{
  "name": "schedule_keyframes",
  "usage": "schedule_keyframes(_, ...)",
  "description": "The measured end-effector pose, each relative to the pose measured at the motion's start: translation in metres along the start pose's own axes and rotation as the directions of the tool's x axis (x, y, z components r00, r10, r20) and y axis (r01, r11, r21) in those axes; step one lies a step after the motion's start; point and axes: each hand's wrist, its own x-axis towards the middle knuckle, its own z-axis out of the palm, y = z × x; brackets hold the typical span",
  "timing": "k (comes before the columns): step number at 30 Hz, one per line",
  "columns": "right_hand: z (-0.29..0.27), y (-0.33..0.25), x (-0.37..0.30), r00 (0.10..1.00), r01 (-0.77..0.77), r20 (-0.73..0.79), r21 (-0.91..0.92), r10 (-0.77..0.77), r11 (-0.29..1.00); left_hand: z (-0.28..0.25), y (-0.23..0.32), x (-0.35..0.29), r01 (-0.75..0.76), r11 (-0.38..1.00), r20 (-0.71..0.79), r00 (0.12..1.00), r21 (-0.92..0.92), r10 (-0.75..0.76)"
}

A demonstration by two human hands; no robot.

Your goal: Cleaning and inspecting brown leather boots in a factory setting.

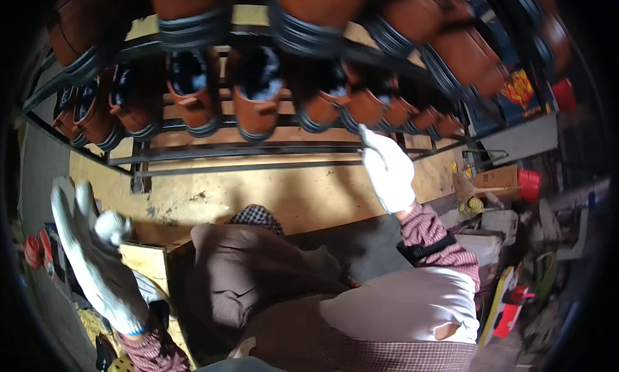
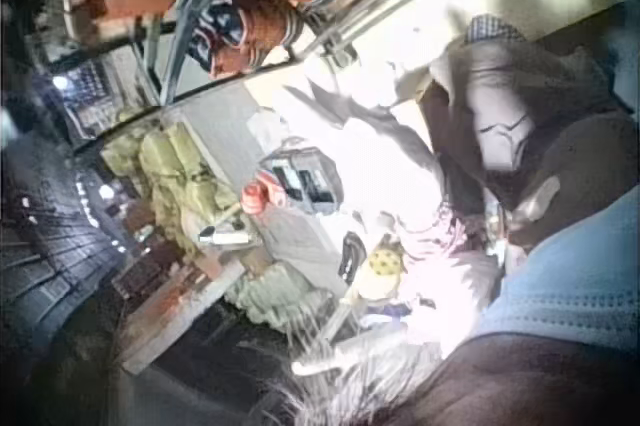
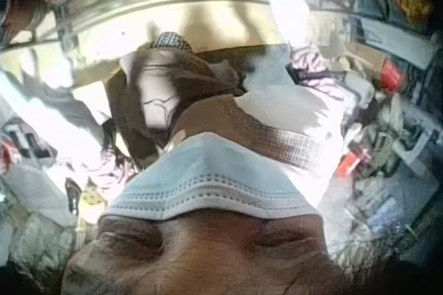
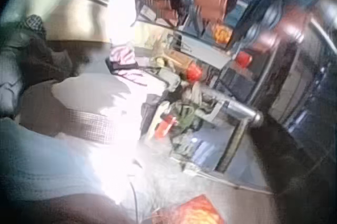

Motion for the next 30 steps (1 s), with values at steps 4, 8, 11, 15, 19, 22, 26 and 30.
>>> schedule_keyframes(4,-0.01,0.037,-0.029,0.958,0.074,-0.256,-0.205,-0.126,0.976,-0.015,-0.005,-0.147,0.051,0.998,-0.175,0.984,0.033,-0.044)
schedule_keyframes(8,-0.1,0.153,0.014,0.882,-0.161,-0.433,-0.648,-0.186,0.744,-0.085,-0.04,-0.202,-0.034,0.992,0.21,0.978,0.121,0.008)
schedule_keyframes(11,-0.15,0.169,0.061,0.941,-0.302,-0.207,-0.868,0.266,0.395,-0.149,-0.069,-0.247,0.149,0.969,0.085,0.982,0.199,-0.169)
schedule_keyframes(15,-0.173,0.209,0.042,0.935,-0.3,-0.22,-0.91,0.278,0.288,-0.108,-0.012,-0.319,0.059,0.974,-0.14,0.99,0.219,-0.029)
schedule_keyframes(19,-0.118,0.189,-0.006,0.994,0.022,0.021,-1.0,0.103,-0.007,-0.114,-0.026,-0.332,0.12,0.993,-0.154,0.981,0.015,-0.117)
schedule_keyframes(22,-0.081,0.085,-0.05,0.992,0.126,0.107,-0.916,-0.071,0.381,-0.136,-0.067,-0.355,0.049,0.997,-0.198,0.98,0.064,-0.035)
schedule_keyframes(26,-0.069,0.012,-0.079,0.849,-0.38,0.482,0.274,0.216,0.883,-0.142,-0.066,-0.353,0.245,0.964,-0.029,0.968,-0.102,-0.249)
schedule_keyframes(30,-0.019,-0.169,-0.114,0.454,0.268,0.555,0.661,-0.697,0.701,-0.153,-0.097,-0.36,0.117,0.919,0.003,0.992,-0.375,-0.126)
